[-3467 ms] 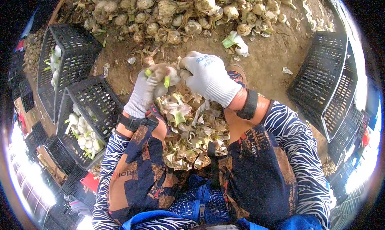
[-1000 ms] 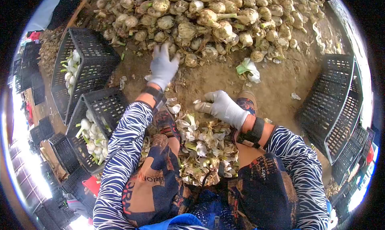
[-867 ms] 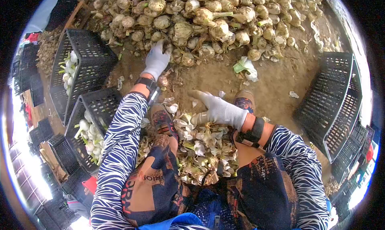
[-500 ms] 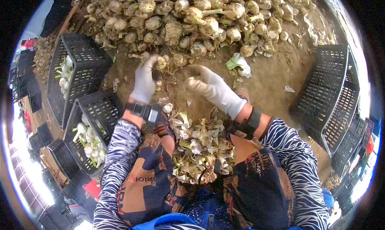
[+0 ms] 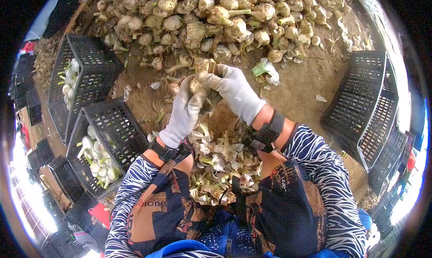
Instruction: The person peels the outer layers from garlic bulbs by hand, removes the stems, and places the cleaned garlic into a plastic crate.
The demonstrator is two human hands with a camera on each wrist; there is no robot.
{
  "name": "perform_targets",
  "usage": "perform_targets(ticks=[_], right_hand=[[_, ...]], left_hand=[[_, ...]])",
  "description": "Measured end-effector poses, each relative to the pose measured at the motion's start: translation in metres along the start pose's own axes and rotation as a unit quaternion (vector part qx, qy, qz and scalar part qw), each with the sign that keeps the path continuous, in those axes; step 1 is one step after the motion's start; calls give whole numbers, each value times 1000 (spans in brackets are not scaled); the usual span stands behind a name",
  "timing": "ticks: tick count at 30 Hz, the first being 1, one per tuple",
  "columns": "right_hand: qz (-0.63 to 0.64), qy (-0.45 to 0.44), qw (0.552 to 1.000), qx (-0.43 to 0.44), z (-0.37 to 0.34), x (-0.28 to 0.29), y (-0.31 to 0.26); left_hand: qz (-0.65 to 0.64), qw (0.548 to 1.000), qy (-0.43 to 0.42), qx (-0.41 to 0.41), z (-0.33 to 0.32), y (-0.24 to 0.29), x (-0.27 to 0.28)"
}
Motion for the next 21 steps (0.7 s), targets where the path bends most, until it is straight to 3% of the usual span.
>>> perform_targets(ticks=[1,4,8,9,10,11,14,16,19,21], right_hand=[[16,-27,999,11,3,-2,-1],[56,-71,996,4,2,-2,1],[92,-89,991,-41,-4,-6,-4],[93,-88,991,-41,-6,-8,-9],[43,-85,995,-19,-7,-10,-17],[-9,-83,997,4,-7,-12,-22],[19,-70,997,31,-1,-10,-17],[29,-83,996,22,2,-7,-12],[86,-67,994,-2,2,-4,-7],[50,-72,996,8,0,-5,-12]], left_hand=[[-1,1000,0,3,0,-4,0],[-168,981,54,84,-2,-23,5],[-126,988,49,73,1,-19,9],[-72,996,49,22,5,-11,12],[-17,998,49,-28,6,-2,12],[-16,998,48,-28,4,0,11],[-55,997,34,36,1,4,7],[-219,971,8,99,0,-14,0],[-292,947,-10,132,1,-28,-2],[-248,963,8,107,0,-25,3]])
Point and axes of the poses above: each hand's wrist, its own z-axis towards the middle knuckle, its own x-axis out of the back of the hand, y = z × x, the point moved 9 cm from there along z, towards the middle knuckle, and after that the axes turned 2 degrees about x, right-handed, at the moved point
